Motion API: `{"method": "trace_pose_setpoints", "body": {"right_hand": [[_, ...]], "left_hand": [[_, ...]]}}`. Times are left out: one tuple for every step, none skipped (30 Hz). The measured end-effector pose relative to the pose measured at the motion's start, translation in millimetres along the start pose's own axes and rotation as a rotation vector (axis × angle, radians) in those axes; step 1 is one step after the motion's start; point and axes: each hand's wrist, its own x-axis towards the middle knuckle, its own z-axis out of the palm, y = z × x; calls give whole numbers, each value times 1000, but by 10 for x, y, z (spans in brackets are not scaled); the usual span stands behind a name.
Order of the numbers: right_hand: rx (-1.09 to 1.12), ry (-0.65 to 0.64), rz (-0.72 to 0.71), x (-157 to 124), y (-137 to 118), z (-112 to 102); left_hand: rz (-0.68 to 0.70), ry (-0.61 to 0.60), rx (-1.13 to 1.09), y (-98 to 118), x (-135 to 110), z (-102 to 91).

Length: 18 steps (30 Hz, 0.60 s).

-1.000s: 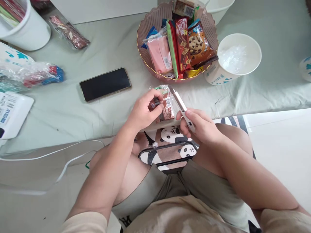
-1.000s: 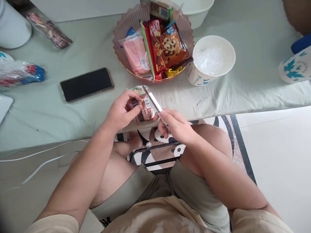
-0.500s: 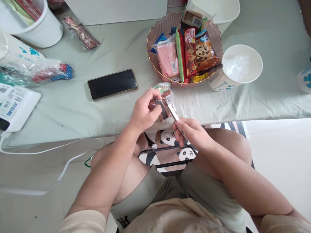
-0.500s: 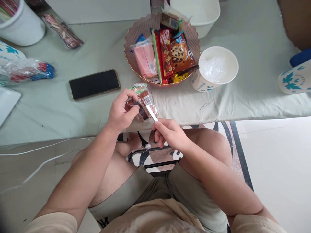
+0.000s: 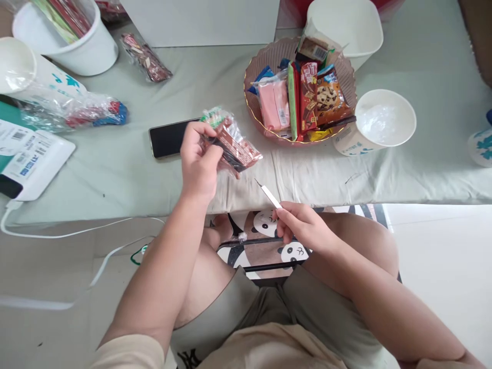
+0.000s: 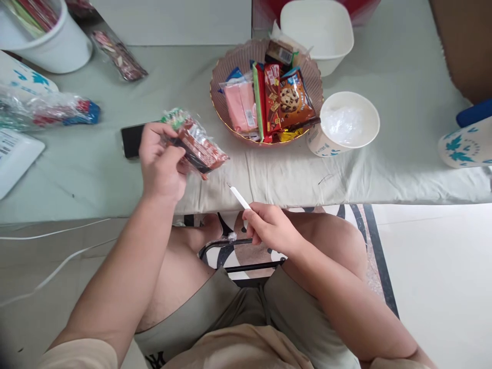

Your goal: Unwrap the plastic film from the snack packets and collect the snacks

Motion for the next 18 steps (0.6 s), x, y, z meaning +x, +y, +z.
{"method": "trace_pose_setpoints", "body": {"right_hand": [[-79,36,-62,-22,15,-23],[-172,104,-155,-38,35,-56],[-275,206,-261,-47,59,-97],[-380,337,-363,-43,85,-146],[-481,475,-446,-26,111,-202],[-572,600,-500,6,134,-262],[-653,696,-523,48,154,-322],[-725,760,-524,98,169,-380],[-792,802,-514,150,179,-433],[-848,839,-501,199,185,-476],[-896,880,-488,239,188,-509],[-931,933,-479,265,187,-529],[-949,990,-482,277,182,-537],[-944,1032,-506,273,173,-532],[-913,1049,-550,255,157,-514],[-863,1035,-606,228,133,-487],[-805,993,-668,196,98,-452],[-750,932,-723,164,51,-411]], "left_hand": [[-34,27,-74,29,17,-19],[-57,50,-135,57,30,-35],[-77,60,-170,81,36,-48],[-97,55,-181,98,37,-58],[-104,46,-181,107,33,-65],[-101,30,-172,107,24,-70],[-88,10,-157,98,11,-72],[-69,-19,-137,84,-3,-73],[-45,-54,-111,65,-17,-73],[-11,-91,-83,45,-32,-71],[27,-129,-51,27,-46,-69],[65,-169,-18,14,-60,-66],[96,-209,15,6,-73,-61],[118,-247,45,4,-86,-56],[126,-284,70,7,-99,-50],[116,-324,89,14,-112,-44],[97,-366,99,22,-125,-39],[75,-407,97,29,-136,-35]]}}
